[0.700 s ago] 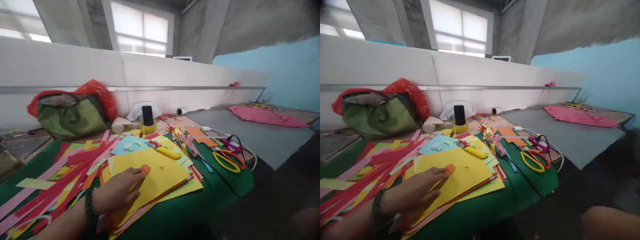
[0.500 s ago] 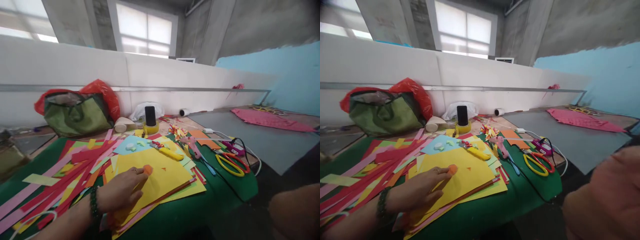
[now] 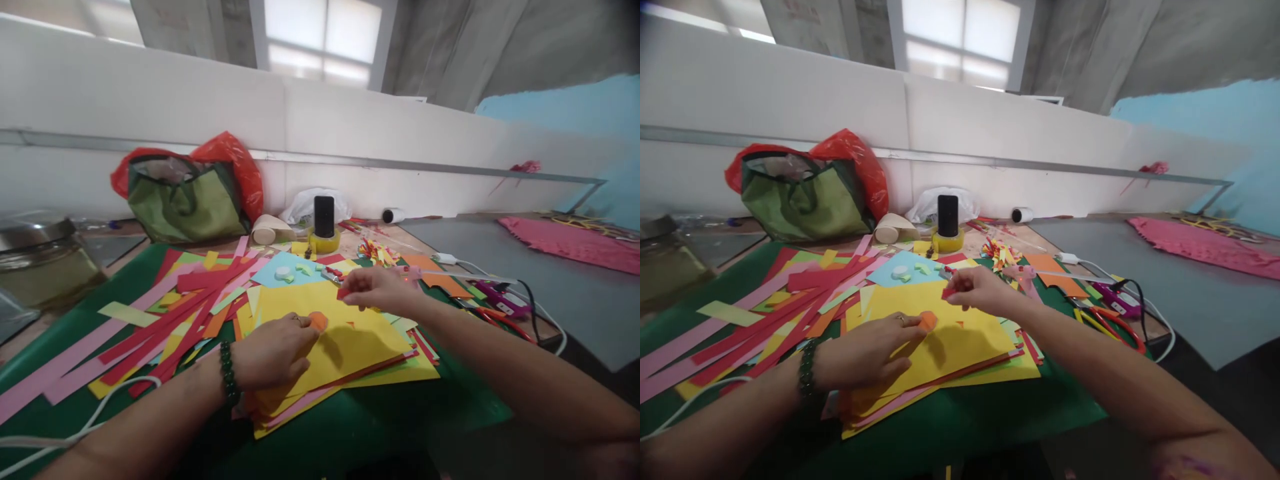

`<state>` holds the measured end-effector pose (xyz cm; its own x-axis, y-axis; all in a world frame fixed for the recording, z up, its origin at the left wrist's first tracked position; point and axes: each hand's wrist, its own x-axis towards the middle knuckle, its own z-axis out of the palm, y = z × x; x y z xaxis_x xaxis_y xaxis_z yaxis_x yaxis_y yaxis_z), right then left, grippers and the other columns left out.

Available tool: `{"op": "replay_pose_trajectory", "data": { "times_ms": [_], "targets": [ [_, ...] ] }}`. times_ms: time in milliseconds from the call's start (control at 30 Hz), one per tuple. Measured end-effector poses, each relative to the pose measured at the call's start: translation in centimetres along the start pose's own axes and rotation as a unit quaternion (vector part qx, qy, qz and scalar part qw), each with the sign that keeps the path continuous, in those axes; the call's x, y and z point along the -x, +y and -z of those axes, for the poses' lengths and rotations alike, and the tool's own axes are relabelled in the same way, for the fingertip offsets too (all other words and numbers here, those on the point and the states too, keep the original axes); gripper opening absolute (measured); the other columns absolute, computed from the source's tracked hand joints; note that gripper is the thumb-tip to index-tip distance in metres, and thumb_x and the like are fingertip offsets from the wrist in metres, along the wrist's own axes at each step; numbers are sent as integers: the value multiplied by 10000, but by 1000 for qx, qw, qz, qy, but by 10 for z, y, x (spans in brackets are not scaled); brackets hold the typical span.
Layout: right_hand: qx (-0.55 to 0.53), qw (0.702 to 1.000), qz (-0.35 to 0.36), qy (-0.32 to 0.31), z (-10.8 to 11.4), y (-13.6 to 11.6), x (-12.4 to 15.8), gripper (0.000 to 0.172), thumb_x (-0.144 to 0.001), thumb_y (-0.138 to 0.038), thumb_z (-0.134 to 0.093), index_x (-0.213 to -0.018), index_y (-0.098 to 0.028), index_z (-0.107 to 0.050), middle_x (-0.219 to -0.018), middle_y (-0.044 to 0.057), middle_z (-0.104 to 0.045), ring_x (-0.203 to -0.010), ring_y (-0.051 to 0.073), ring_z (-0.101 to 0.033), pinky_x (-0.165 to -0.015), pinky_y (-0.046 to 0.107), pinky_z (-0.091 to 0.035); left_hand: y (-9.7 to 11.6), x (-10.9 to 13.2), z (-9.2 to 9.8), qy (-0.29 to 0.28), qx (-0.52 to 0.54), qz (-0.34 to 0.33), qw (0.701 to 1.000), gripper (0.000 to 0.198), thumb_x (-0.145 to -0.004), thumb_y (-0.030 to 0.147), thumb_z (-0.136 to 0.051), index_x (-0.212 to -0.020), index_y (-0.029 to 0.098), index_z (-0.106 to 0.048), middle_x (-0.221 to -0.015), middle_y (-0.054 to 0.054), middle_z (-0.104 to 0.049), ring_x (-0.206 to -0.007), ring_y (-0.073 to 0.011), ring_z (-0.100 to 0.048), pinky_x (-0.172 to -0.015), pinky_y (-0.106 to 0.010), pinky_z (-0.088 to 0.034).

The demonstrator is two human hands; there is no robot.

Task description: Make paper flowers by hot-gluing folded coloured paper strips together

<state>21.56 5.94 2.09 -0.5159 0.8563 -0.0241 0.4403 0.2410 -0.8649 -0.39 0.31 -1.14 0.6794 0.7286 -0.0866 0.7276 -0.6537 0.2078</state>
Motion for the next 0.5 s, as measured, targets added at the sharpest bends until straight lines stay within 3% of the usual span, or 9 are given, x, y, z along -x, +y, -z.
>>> {"op": "replay_pose_trajectory", "data": {
  "times_ms": [67, 167, 267, 333, 500],
  "targets": [
    [161, 983, -69, -50, -6, 18, -16, 54, -691, -182, -660, -738, -157, -653, -700, 17, -677, -613, 138, -600, -536, 236, -448, 2, 0, 2, -23, -4, 8, 1000, 196, -809, 217, -548, -994, 189, -608, -1120, -119, -638, -1038, -274, -588, -845, -379, -502],
    [334, 938, -76, -44, 1, 25, -26, 77, -706, -237, -681, -739, -168, -693, -759, 40, -702, -673, 169, -607, -547, 244, -390, 4, 0, 5, -44, -11, 15, 999, 197, -820, 223, -531, -996, 172, -604, -1136, -133, -628, -1040, -289, -581, -836, -399, -507],
    [422, 906, -41, 8, 14, 12, -41, 216, -811, -369, -601, -765, -190, -713, -780, 46, -711, -688, 175, -612, -546, 250, -363, 5, 0, 6, -49, -15, 15, 999, 192, -825, 229, -522, -987, 166, -603, -1141, -130, -623, -1034, -290, -578, -839, -408, -509],
    [477, 878, -20, 39, 18, 4, -58, 279, -875, -349, -505, -781, -188, -712, -783, 56, -713, -714, 182, -622, -554, 253, -361, 5, 0, 6, -49, -16, 16, 999, 179, -824, 230, -521, -971, 166, -602, -1131, -124, -625, -1026, -286, -577, -836, -404, -511],
    [524, 851, -2, 33, -3, 8, -110, 229, -811, -252, -574, -987, -180, -700, -1035, 112, -714, -952, 266, -636, -668, 277, -429, 4, 0, 4, -49, -18, 15, 999, 203, -830, 249, -532, -1001, 165, -601, -1145, -132, -623, -1051, -287, -575, -859, -399, -503]
  ]
}}
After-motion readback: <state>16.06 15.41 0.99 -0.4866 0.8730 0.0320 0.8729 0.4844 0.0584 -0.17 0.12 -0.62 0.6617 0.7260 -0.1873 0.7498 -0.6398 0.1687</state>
